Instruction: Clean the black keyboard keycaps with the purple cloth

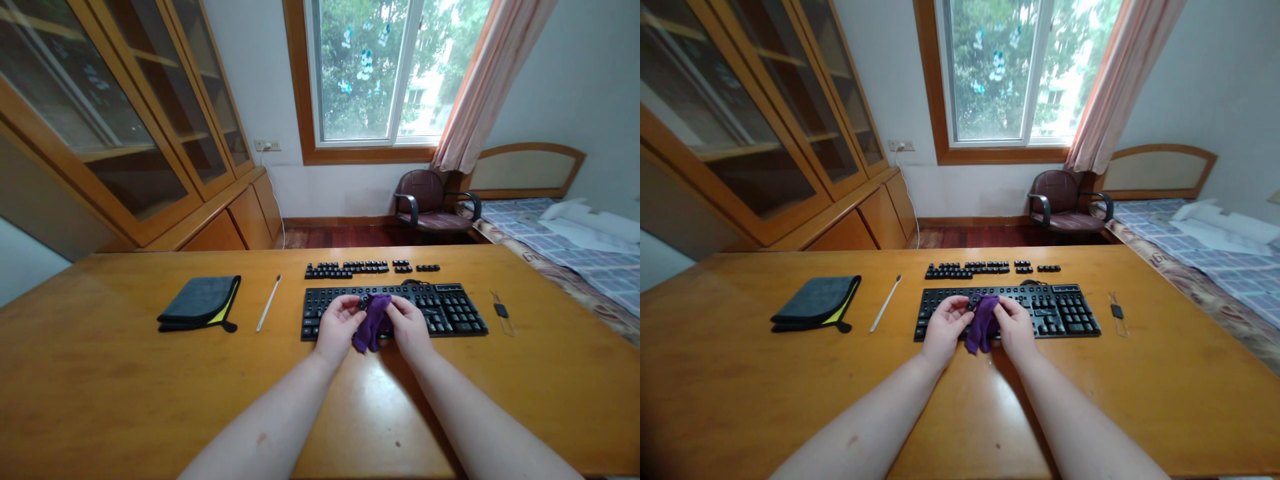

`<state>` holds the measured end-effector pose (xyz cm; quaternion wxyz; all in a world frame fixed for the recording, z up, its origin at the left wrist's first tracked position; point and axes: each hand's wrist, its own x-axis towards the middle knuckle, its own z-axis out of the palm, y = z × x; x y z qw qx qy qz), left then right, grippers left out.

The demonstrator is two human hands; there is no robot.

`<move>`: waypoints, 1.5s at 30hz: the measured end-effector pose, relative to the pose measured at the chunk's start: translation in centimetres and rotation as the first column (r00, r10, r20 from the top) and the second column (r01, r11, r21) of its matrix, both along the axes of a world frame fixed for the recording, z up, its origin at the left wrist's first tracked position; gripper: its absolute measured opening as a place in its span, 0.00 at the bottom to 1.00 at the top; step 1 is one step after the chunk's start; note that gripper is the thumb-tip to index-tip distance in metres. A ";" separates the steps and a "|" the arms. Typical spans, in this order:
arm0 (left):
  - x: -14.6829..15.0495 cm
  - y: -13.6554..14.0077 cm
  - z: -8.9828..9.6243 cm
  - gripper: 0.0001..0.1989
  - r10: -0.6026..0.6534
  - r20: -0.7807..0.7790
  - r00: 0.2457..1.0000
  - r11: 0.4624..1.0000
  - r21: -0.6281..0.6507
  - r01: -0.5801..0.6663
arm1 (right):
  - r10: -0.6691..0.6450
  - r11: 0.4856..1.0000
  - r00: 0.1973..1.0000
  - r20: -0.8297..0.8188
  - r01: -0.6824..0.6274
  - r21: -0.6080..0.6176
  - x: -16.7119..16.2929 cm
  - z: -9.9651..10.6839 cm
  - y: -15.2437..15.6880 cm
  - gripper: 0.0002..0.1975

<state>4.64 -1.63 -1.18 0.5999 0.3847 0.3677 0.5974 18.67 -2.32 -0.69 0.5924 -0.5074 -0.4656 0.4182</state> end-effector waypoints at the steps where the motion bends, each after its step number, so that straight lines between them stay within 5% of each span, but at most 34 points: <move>1: 0.0 0.0 0.0 0.15 0.008 -0.003 1.000 1.000 0.002 -0.008 | 0.002 1.000 1.000 0.008 -0.002 -0.001 -0.1 0.1 -0.1 0.13; 18: 0.1 0.0 -0.4 0.14 0.023 -0.100 0.995 1.000 0.016 -0.022 | 0.079 0.990 0.987 0.143 -0.095 0.105 -0.1 0.0 -0.4 0.12; 22: -0.2 -0.2 -1.0 0.10 0.037 -0.259 0.965 0.991 0.137 -0.001 | 0.124 0.970 0.958 0.260 -0.172 0.173 -0.4 -0.1 -0.4 0.08; 28: -1.1 -0.9 -0.3 0.07 0.187 -0.570 0.800 0.928 0.369 0.046 | 0.162 0.979 0.966 0.202 -0.182 0.086 -0.5 -0.3 -0.2 0.05; 45: -0.7 -1.1 0.0 0.11 0.140 -0.590 0.795 0.939 0.335 0.083 | 0.126 0.992 0.990 0.064 -0.124 -0.031 -0.9 0.7 -0.9 0.07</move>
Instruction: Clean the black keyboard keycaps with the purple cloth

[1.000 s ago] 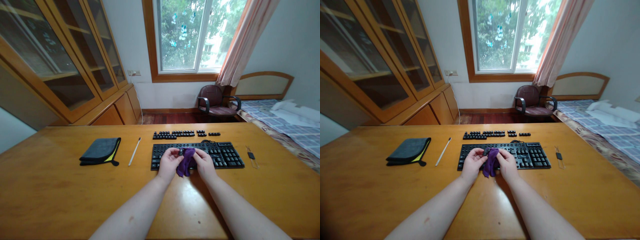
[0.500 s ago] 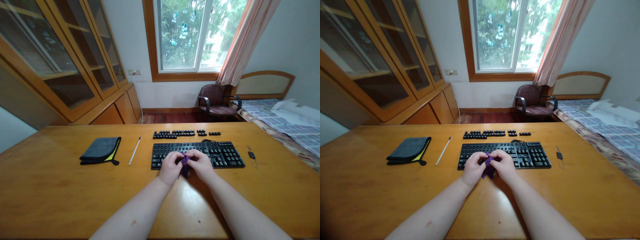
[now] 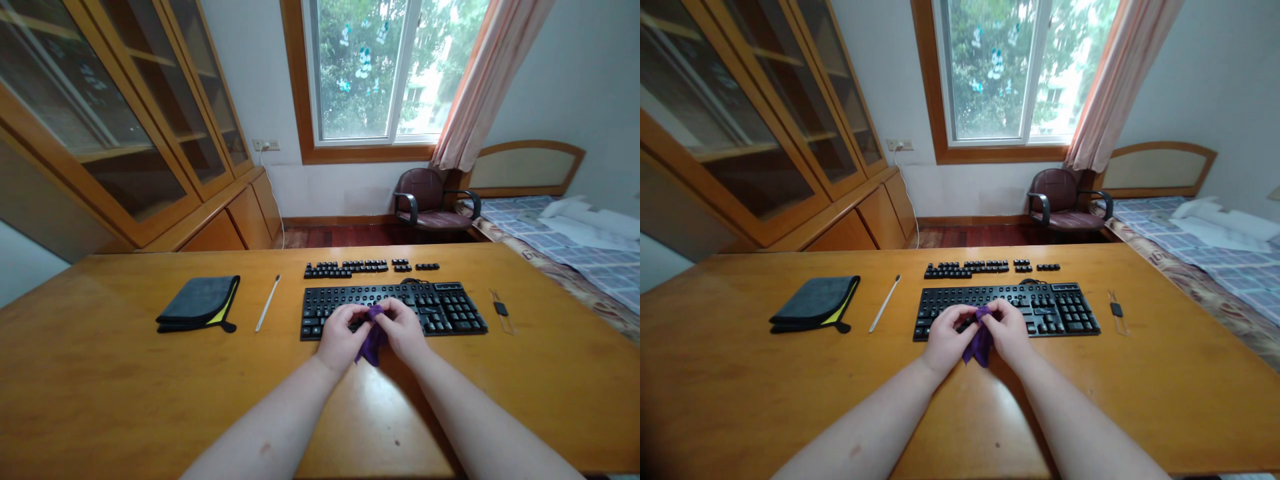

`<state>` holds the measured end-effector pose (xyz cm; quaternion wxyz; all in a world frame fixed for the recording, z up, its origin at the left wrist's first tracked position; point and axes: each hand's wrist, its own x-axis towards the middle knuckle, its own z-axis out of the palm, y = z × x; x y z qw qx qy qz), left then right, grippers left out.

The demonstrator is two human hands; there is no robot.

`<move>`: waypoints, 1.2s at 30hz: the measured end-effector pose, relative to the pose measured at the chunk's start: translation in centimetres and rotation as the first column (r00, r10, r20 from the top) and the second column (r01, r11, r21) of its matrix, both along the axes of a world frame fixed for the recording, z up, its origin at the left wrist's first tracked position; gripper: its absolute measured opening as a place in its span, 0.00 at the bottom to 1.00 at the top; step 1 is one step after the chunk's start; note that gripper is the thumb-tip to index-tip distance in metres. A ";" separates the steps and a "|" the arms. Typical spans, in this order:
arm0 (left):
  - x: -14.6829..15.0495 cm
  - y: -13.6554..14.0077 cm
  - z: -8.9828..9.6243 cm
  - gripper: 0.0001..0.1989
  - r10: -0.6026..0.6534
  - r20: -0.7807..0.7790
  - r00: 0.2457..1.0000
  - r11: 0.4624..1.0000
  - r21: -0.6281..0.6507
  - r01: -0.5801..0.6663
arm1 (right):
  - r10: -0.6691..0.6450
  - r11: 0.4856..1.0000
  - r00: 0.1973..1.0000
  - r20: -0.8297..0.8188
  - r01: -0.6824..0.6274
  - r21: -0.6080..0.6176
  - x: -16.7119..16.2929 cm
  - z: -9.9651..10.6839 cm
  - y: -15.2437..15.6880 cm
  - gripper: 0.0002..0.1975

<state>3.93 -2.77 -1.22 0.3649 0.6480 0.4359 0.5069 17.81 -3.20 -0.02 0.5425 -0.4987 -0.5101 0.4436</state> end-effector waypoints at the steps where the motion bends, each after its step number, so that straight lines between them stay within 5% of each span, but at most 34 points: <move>1: 0.0 0.0 0.0 0.11 -0.007 -0.001 1.000 1.000 -0.002 0.007 | -0.006 1.000 1.000 -0.003 0.006 0.011 0.0 -0.1 0.0 0.07; 6: -0.1 0.4 -0.4 0.11 -0.025 0.040 0.999 0.999 -0.031 0.026 | -0.062 0.998 0.996 -0.057 0.063 0.029 0.0 -0.6 0.4 0.08; 14: 0.3 1.2 -1.1 0.13 0.078 0.329 0.941 0.988 -0.150 -0.029 | -0.189 0.982 0.974 -0.127 0.191 0.002 0.7 -0.7 1.0 0.11; 21: 0.0 1.2 -1.0 0.11 0.064 0.273 0.960 0.995 -0.091 -0.040 | -0.215 0.976 0.976 0.027 0.215 0.033 1.0 -0.8 0.6 0.08; 26: -0.3 1.2 -0.2 0.11 0.005 0.244 0.970 0.999 -0.053 0.008 | -0.250 0.953 0.955 0.160 0.214 0.213 1.3 -1.1 0.9 0.08; 33: -0.2 1.4 -0.2 0.13 -0.019 0.410 0.912 0.967 -0.225 0.121 | -0.043 0.959 0.933 0.357 -0.062 0.277 1.9 -0.7 0.7 0.12; 36: 0.0 1.4 -0.6 0.14 -0.023 0.537 0.843 0.933 -0.291 0.211 | -0.094 0.939 0.893 0.441 -0.068 0.338 1.9 -0.4 0.6 0.10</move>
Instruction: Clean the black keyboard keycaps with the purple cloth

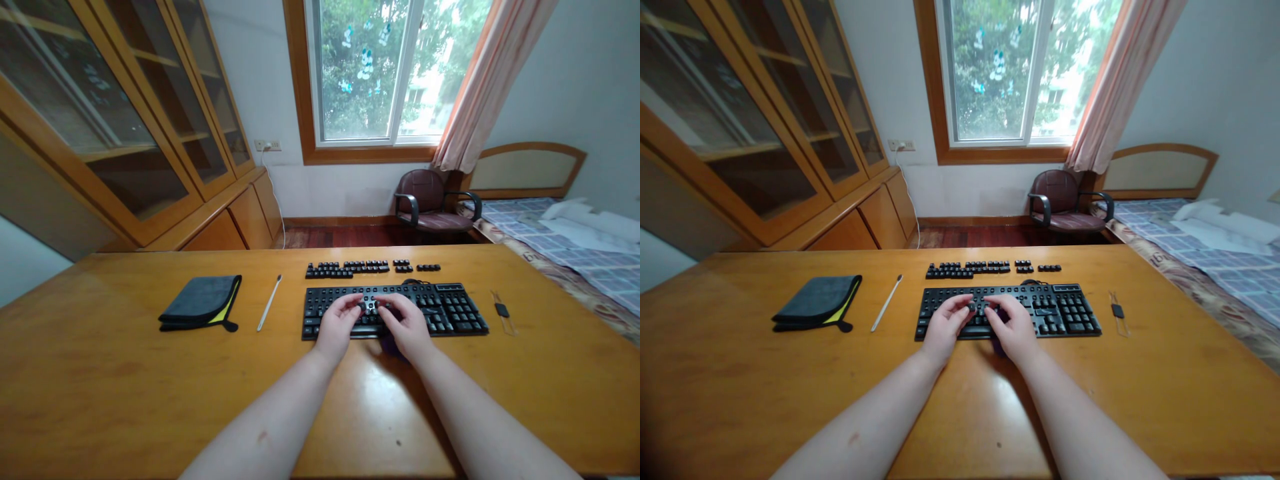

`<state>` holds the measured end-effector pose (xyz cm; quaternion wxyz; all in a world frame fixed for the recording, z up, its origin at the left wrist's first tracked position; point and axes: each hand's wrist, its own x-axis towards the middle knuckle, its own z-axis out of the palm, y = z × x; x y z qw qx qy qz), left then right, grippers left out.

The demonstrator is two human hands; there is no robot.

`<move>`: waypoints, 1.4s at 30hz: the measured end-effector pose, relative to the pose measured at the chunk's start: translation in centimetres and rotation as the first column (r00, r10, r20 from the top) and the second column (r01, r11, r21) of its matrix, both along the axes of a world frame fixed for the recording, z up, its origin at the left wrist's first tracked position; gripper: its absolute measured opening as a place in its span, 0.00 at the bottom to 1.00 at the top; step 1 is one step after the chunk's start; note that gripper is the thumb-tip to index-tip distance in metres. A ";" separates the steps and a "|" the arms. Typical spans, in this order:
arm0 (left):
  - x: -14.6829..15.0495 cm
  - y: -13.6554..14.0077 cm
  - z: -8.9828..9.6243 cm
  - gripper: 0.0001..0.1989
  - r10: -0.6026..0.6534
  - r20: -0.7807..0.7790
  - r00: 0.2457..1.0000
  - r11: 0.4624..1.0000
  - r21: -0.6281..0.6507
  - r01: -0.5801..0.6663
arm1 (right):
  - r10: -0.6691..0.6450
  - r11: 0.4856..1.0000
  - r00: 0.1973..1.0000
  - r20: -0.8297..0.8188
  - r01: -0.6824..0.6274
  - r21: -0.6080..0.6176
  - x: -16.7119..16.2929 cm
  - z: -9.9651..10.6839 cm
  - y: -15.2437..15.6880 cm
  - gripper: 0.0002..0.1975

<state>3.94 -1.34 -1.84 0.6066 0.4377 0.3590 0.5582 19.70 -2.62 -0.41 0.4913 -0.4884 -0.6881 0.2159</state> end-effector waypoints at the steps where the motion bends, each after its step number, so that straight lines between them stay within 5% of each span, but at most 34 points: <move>1: 0.1 0.0 -0.1 0.14 -0.015 0.016 1.000 1.000 -0.017 0.016 | 0.005 1.000 0.999 0.033 -0.006 0.031 -0.1 0.1 0.0 0.11; 5: 0.2 0.1 -0.3 0.14 -0.043 -0.056 0.998 0.999 -0.020 0.042 | 0.079 0.992 0.987 0.141 -0.092 0.091 -0.5 -0.1 0.2 0.11; 10: 0.0 0.0 -0.2 0.14 0.036 -0.318 0.947 0.988 0.156 0.015 | 0.062 0.993 0.981 0.186 -0.079 0.086 -0.6 -0.7 0.4 0.10; 12: -0.2 -0.3 0.0 0.16 0.135 -0.517 0.845 0.951 0.307 0.037 | 0.033 0.996 0.982 0.185 -0.048 0.078 -0.3 -0.8 0.5 0.10; 15: -0.3 -0.6 0.1 0.19 0.301 -0.757 0.580 0.868 0.469 0.162 | -0.078 0.997 0.983 0.165 0.072 0.040 0.5 -0.1 0.8 0.10; 18: -0.2 -0.8 -0.1 0.24 0.357 -0.857 0.372 0.864 0.454 0.218 | -0.171 0.981 0.960 0.221 0.186 -0.049 1.6 1.5 1.6 0.10; 20: -0.1 -0.7 -0.3 0.25 0.350 -0.887 0.301 0.876 0.424 0.229 | -0.096 0.978 0.941 0.326 0.149 -0.143 2.2 2.6 2.5 0.10; 26: -0.1 -0.5 -0.8 0.26 0.292 -0.919 0.264 0.887 0.364 0.286 | 0.191 0.937 0.864 0.467 -0.019 -0.349 2.4 2.7 5.6 0.09; 35: -0.1 -0.5 -1.2 0.26 0.274 -0.926 0.262 0.896 0.344 0.281 | 0.205 0.936 0.864 0.460 -0.037 -0.349 2.5 0.2 6.4 0.09; 42: 0.0 -0.5 -1.2 0.27 0.269 -0.927 0.260 0.900 0.339 0.276 | 0.144 0.968 0.767 0.625 0.021 -0.249 1.8 0.3 5.7 0.07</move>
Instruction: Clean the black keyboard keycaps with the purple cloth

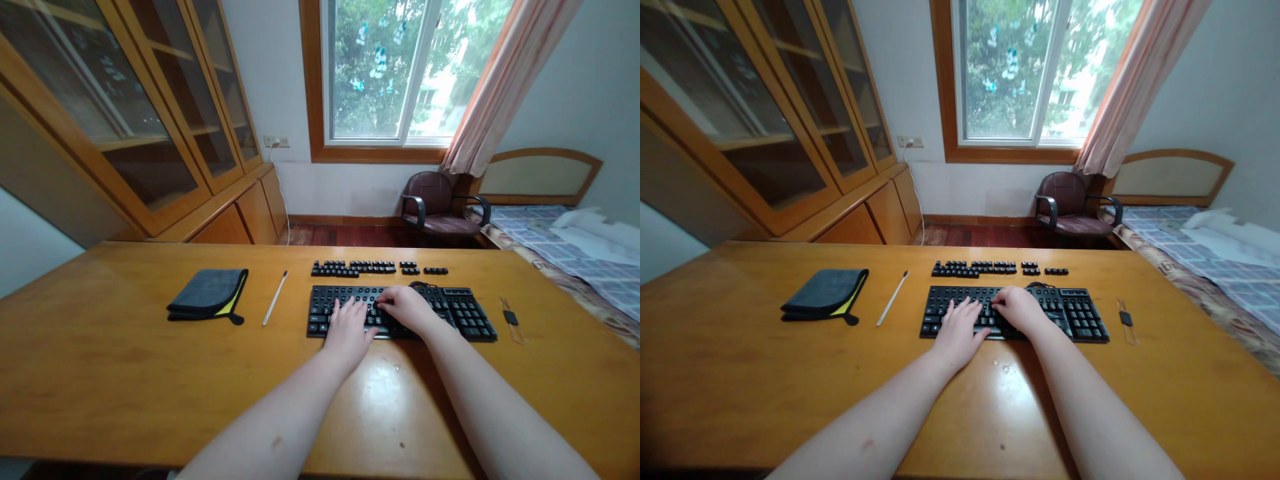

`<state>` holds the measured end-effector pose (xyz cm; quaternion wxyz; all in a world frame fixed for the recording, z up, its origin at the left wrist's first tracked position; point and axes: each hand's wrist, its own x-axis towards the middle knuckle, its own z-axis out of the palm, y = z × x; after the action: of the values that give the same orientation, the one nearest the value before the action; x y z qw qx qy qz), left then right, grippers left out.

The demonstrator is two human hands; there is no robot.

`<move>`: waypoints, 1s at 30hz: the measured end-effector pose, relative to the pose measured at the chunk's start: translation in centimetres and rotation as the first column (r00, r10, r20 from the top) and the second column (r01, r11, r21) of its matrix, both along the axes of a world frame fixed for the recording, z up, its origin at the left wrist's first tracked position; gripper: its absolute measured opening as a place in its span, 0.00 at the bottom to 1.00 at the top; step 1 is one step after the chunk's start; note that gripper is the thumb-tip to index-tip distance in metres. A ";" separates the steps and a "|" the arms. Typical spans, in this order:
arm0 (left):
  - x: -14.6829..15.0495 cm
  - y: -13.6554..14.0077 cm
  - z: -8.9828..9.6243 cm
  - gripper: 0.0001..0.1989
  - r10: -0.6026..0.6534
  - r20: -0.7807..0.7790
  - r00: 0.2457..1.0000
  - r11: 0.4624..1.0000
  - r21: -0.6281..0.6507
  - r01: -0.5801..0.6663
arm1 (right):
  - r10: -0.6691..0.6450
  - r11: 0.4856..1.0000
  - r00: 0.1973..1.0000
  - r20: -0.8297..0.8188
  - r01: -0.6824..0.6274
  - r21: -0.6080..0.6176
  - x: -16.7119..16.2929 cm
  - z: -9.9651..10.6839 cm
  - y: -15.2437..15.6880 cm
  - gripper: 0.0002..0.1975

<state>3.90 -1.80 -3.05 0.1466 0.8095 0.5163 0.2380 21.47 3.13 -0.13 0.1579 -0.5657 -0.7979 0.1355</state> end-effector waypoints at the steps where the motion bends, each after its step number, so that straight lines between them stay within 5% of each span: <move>1: 0.0 0.0 0.0 0.27 0.001 -0.001 1.000 1.000 0.000 -0.001 | 0.004 1.000 1.000 0.027 -0.005 0.022 -0.2 0.1 -0.2 0.07; 21: 0.0 0.2 -0.4 0.26 0.013 -0.002 1.000 1.000 -0.014 -0.013 | -0.008 1.000 0.986 0.169 0.003 0.030 -1.7 0.7 -2.4 0.11; 30: 0.0 0.0 -0.1 0.25 0.021 0.010 1.000 1.000 -0.016 -0.021 | -0.104 0.989 0.993 0.058 0.097 0.115 -1.6 0.8 -1.2 0.13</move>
<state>3.91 -1.80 -3.13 0.1532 0.8016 0.5258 0.2397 19.89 1.88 0.70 0.1705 -0.5995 -0.7793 0.0642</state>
